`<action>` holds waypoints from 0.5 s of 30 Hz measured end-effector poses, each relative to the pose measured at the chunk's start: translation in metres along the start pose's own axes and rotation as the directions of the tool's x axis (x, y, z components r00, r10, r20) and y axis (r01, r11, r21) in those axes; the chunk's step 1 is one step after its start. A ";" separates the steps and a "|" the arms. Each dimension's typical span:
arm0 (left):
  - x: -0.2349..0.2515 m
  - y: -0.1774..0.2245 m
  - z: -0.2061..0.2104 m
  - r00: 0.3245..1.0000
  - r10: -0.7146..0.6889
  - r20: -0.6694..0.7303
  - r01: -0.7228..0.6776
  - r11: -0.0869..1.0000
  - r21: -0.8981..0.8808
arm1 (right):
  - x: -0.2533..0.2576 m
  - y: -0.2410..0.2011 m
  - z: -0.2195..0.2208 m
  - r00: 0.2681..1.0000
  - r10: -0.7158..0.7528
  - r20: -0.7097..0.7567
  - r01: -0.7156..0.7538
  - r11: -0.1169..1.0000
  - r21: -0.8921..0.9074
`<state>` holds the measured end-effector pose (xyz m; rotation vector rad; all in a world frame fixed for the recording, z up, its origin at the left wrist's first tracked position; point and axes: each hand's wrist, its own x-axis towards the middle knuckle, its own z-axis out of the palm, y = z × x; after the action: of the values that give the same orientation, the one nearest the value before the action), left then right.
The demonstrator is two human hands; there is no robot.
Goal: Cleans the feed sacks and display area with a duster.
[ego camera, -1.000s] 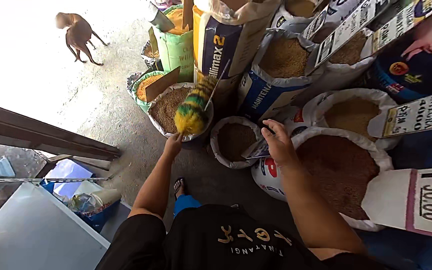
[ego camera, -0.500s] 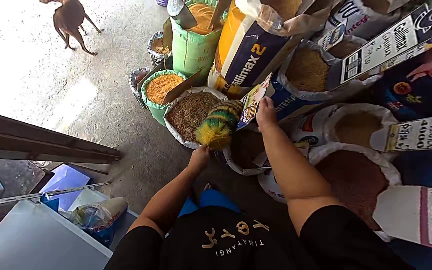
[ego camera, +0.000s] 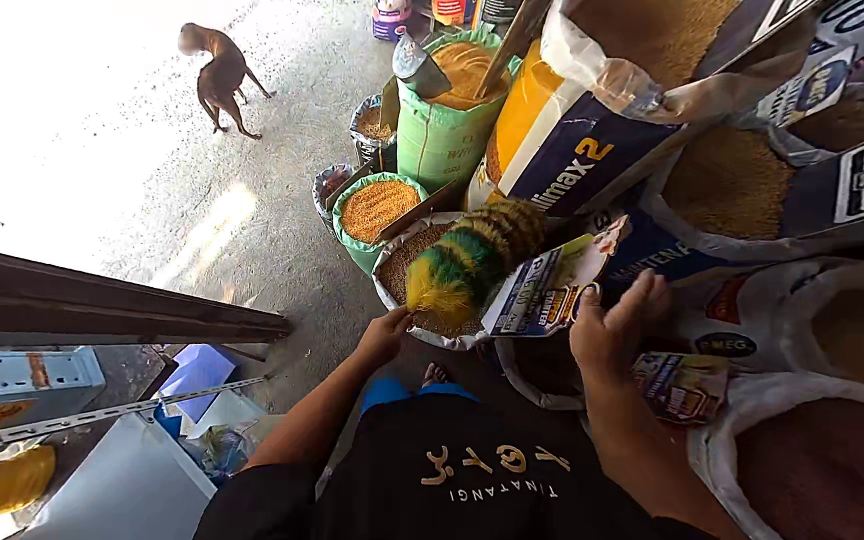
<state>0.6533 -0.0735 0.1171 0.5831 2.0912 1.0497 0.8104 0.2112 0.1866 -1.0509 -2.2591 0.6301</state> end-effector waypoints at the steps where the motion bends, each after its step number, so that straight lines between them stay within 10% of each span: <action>1: 0.003 -0.004 -0.018 0.995 0.017 -0.101 -0.018 1.000 -0.014 | -0.002 -0.008 0.002 0.990 -0.110 -0.093 0.106 0.993 -0.042; 6: 0.069 -0.036 -0.111 0.928 -0.154 -0.341 0.156 0.988 -0.019 | -0.010 -0.055 0.058 0.940 -0.338 0.047 0.329 0.934 0.136; 11: 0.162 -0.095 -0.160 0.965 -0.262 -0.023 0.259 0.962 -0.087 | -0.008 -0.097 0.186 0.792 -0.159 0.589 -0.043 0.948 0.314; 15: 0.221 -0.130 -0.173 0.927 -0.288 0.239 0.251 0.952 0.172 | -0.012 -0.143 0.284 0.725 0.190 0.662 -0.400 0.899 0.180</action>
<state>0.3696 -0.0888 -0.0053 0.4556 1.9510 0.6368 0.5535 0.0685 0.0645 -1.1683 -2.4063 1.6470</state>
